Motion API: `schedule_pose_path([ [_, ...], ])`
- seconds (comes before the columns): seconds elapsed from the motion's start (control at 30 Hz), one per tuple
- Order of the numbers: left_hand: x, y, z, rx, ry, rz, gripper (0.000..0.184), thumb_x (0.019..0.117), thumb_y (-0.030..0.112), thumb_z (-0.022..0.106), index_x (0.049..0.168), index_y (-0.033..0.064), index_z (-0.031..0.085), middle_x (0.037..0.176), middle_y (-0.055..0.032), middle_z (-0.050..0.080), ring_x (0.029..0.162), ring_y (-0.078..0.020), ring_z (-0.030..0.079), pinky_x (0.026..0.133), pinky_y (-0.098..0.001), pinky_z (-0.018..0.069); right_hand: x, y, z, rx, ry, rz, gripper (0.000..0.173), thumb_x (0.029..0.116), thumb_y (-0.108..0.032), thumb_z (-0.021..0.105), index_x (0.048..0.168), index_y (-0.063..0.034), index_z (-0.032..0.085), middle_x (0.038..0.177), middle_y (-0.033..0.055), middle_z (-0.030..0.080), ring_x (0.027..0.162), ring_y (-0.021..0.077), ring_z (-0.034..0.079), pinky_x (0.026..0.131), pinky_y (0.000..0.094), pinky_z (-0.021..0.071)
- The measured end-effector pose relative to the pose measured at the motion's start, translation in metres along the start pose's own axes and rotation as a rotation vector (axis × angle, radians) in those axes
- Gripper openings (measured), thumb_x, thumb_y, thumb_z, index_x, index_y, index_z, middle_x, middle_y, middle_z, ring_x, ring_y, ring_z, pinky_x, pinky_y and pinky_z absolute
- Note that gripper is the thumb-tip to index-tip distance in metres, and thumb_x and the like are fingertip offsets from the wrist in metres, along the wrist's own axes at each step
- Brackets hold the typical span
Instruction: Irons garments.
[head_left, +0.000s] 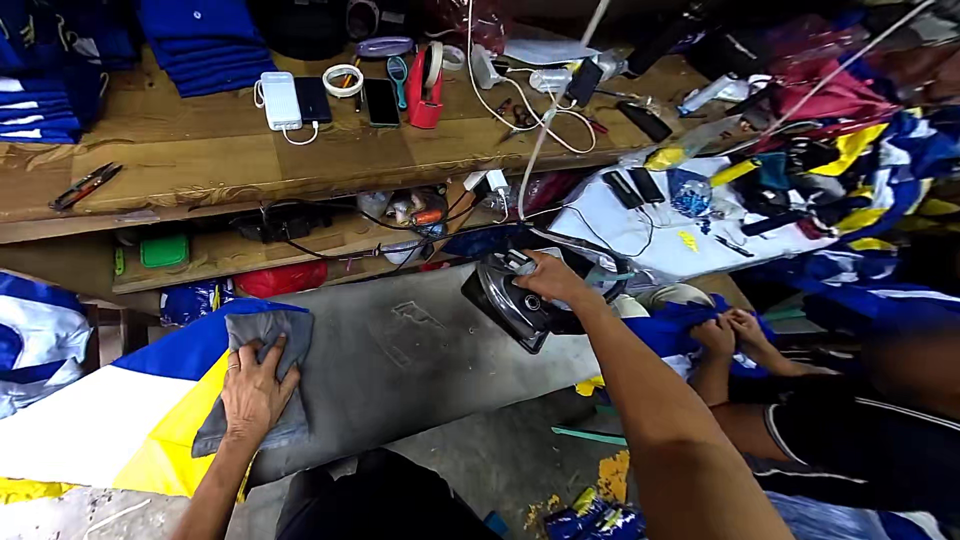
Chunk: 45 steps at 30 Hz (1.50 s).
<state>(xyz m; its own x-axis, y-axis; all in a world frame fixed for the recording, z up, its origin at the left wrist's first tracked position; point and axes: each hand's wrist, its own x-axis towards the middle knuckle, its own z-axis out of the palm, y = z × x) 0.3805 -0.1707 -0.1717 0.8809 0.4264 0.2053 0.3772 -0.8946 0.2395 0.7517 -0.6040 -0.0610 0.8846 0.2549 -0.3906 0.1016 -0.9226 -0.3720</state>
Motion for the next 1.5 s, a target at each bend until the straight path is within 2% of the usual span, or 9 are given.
schedule_pose_path([
  [0.23,-0.010,0.039,-0.007,-0.137,0.036,-0.229,0.046,0.0887,0.042,0.067,0.128,0.0176,0.072,0.123,-0.0247,0.063,0.111,-0.0453,0.061,0.084,-0.0571,0.0549,-0.030,0.008,0.018,0.104,0.106,0.083,0.075,0.0868,-0.038,0.083,0.148,-0.0085,0.050,0.106,0.0303,0.067,0.082,0.0421,0.066,0.075,0.0643,0.0529],
  [0.5,0.031,0.138,-0.019,-1.022,-0.348,-0.196,0.082,0.0946,0.037,0.073,0.159,0.0047,0.034,0.137,-0.0210,0.061,0.120,-0.0282,0.065,0.102,-0.0432,0.0548,-0.070,-0.056,0.083,-0.021,0.454,-0.649,0.057,0.0981,-0.038,0.061,0.139,0.0018,0.058,0.126,0.0355,0.061,0.118,0.0541,0.057,0.103,0.0670,0.0431],
  [0.57,0.035,0.131,-0.029,-1.152,-0.356,-0.136,0.067,0.1013,0.026,0.065,0.157,0.0006,0.035,0.131,-0.0218,0.064,0.112,-0.0264,0.069,0.097,-0.0408,0.0582,-0.084,-0.091,0.123,0.052,0.311,-0.708,0.050,0.0974,-0.032,0.063,0.135,0.0005,0.062,0.126,0.0325,0.061,0.120,0.0504,0.057,0.102,0.0644,0.0451],
  [0.67,0.002,0.098,-0.048,-0.627,-0.213,-0.151,0.052,0.0953,0.031,0.070,0.140,0.0072,0.060,0.127,-0.0166,0.068,0.120,-0.0308,0.064,0.103,-0.0482,0.0520,-0.098,-0.120,0.178,0.110,0.201,-0.687,0.055,0.0963,-0.035,0.065,0.140,-0.0018,0.059,0.135,0.0320,0.057,0.126,0.0513,0.054,0.105,0.0664,0.0425],
  [0.87,-0.110,0.005,-0.052,0.001,-0.279,-0.473,0.057,0.0919,0.048,0.065,0.134,0.0103,0.064,0.121,-0.0236,0.065,0.114,-0.0438,0.063,0.087,-0.0570,0.0536,-0.106,-0.122,0.231,0.111,0.231,-0.627,0.084,0.0900,-0.060,0.059,0.149,-0.0014,0.050,0.155,0.0374,0.036,0.144,0.0573,0.033,0.118,0.0672,0.0256],
  [0.97,-0.109,-0.015,-0.051,-0.062,-0.181,-0.462,0.025,0.0990,0.017,0.055,0.114,0.0032,0.070,0.108,-0.0223,0.070,0.103,-0.0412,0.069,0.080,-0.0526,0.0588,-0.100,-0.109,0.242,0.078,0.260,-0.751,0.083,0.0921,-0.060,0.057,0.148,0.0010,0.052,0.156,0.0388,0.034,0.147,0.0573,0.028,0.122,0.0631,0.0204],
  [1.07,-0.081,-0.031,-0.086,-0.416,-0.297,-0.602,0.034,0.1044,0.016,0.043,0.127,-0.0012,0.062,0.124,-0.0225,0.066,0.116,-0.0373,0.065,0.097,-0.0524,0.0534,-0.101,-0.116,0.247,0.026,0.166,-0.899,0.083,0.0929,-0.061,0.057,0.147,0.0017,0.053,0.155,0.0383,0.037,0.146,0.0585,0.029,0.122,0.0640,0.0219],
  [1.33,-0.059,-0.050,-0.181,-0.750,0.175,-0.430,0.028,0.1068,0.015,0.039,0.114,-0.0016,0.061,0.093,-0.0125,0.066,0.084,-0.0180,0.066,0.078,-0.0338,0.0562,-0.130,-0.260,0.328,-0.102,-0.061,-1.418,0.069,0.0955,-0.071,0.044,0.145,-0.0248,0.060,0.155,0.0158,0.050,0.146,0.0420,0.041,0.117,0.0638,0.0321],
  [1.5,-0.055,-0.057,-0.209,-0.823,0.157,-0.318,0.023,0.1048,0.011,0.044,0.111,-0.0019,0.062,0.090,-0.0138,0.066,0.083,-0.0210,0.067,0.077,-0.0371,0.0566,-0.161,-0.407,0.325,-0.209,-0.522,-1.236,0.059,0.0941,-0.041,0.067,0.133,0.0044,0.064,0.140,0.0243,0.061,0.139,0.0391,0.051,0.120,0.0518,0.0325],
])
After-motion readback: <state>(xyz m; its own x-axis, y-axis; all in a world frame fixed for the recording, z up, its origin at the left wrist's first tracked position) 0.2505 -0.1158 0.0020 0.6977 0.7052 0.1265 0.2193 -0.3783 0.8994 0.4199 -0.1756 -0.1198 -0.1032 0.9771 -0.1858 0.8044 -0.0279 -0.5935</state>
